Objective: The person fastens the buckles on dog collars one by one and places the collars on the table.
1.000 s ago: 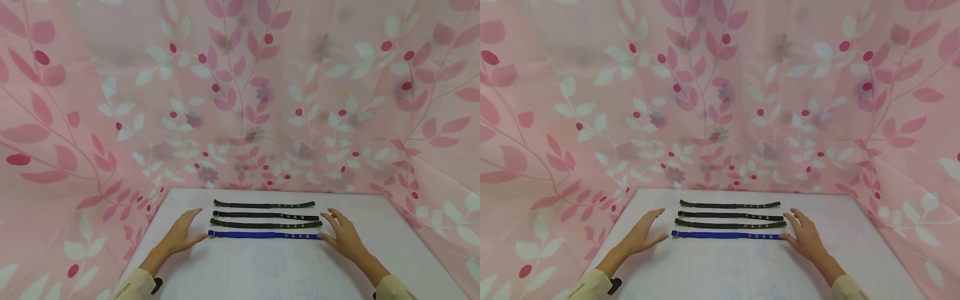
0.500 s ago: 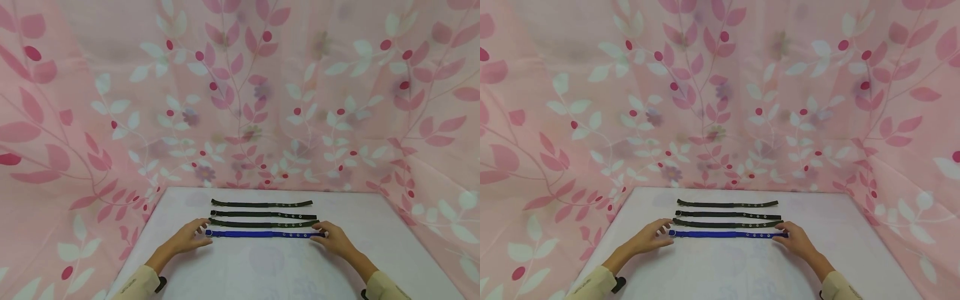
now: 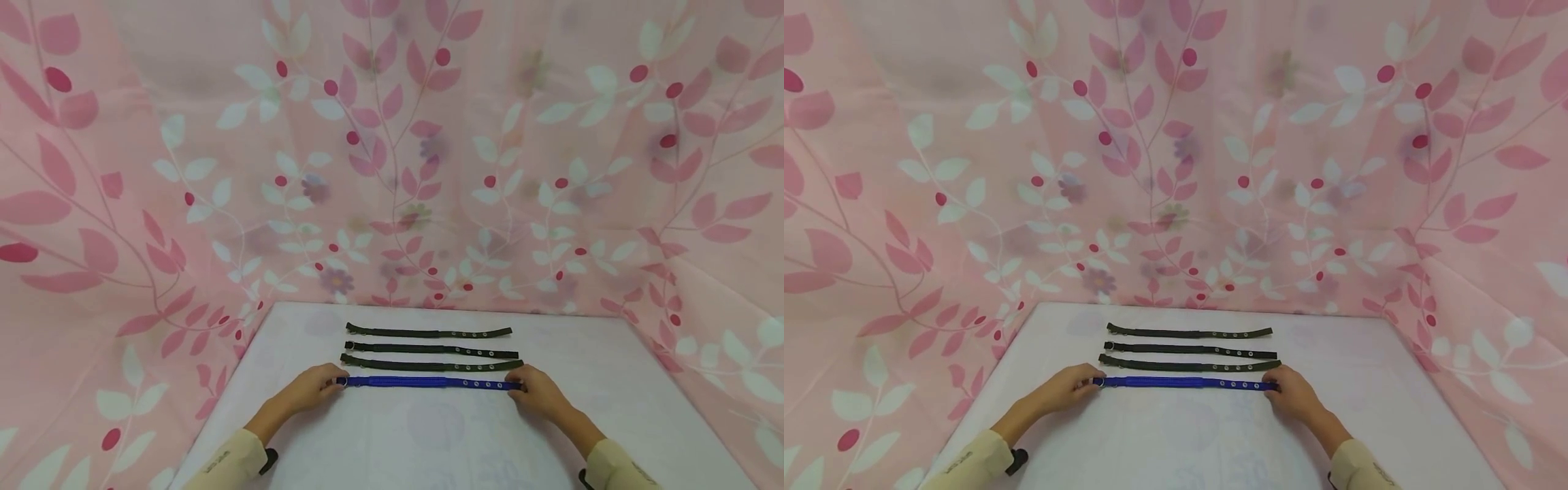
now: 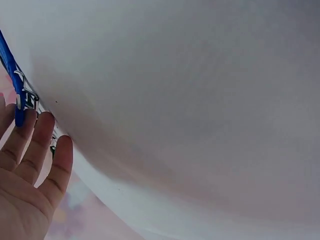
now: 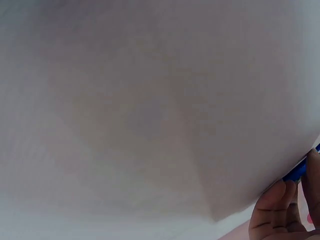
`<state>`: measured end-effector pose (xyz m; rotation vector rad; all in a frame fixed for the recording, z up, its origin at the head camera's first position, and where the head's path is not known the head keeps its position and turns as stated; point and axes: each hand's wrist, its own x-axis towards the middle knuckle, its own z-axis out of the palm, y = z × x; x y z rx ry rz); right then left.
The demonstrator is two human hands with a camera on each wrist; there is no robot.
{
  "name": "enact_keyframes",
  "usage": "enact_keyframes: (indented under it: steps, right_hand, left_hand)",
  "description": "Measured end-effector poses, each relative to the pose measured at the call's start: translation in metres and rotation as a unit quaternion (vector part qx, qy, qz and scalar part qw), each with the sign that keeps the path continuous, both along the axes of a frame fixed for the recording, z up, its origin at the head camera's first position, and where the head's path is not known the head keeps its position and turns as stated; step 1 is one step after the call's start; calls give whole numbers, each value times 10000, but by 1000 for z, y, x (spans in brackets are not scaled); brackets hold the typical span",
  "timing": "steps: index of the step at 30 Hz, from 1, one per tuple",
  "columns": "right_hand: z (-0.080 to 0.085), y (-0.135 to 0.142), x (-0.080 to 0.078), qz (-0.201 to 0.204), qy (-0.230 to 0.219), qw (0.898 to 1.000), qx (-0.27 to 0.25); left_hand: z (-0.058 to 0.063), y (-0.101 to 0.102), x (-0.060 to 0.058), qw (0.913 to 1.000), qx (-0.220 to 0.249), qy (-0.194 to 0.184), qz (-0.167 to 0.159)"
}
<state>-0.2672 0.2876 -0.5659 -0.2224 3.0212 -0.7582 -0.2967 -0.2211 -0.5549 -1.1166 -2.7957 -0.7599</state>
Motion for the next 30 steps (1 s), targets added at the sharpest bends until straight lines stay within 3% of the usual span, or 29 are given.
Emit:
enact_keyframes:
  steps: [5,10,18,22,30]
  right_hand:
    - [-2,-2,0,-51,103,9998,135]
    - [1,-4,1,-104,262,9993,258]
    - [-2,-6,3,-110,130,9995,262]
    - [1,-7,4,-126,-36,9996,238]
    - [5,-7,0,-188,-225,9996,-7]
  left_hand:
    - [2,4,-3,9989,-53,-427,175]
    - [7,9,-7,9978,-273,-530,274]
    - [3,16,5,9922,-620,-812,721]
    - [3,17,7,9905,-504,-1018,778]
    - [5,15,-3,9849,-124,-1563,737]
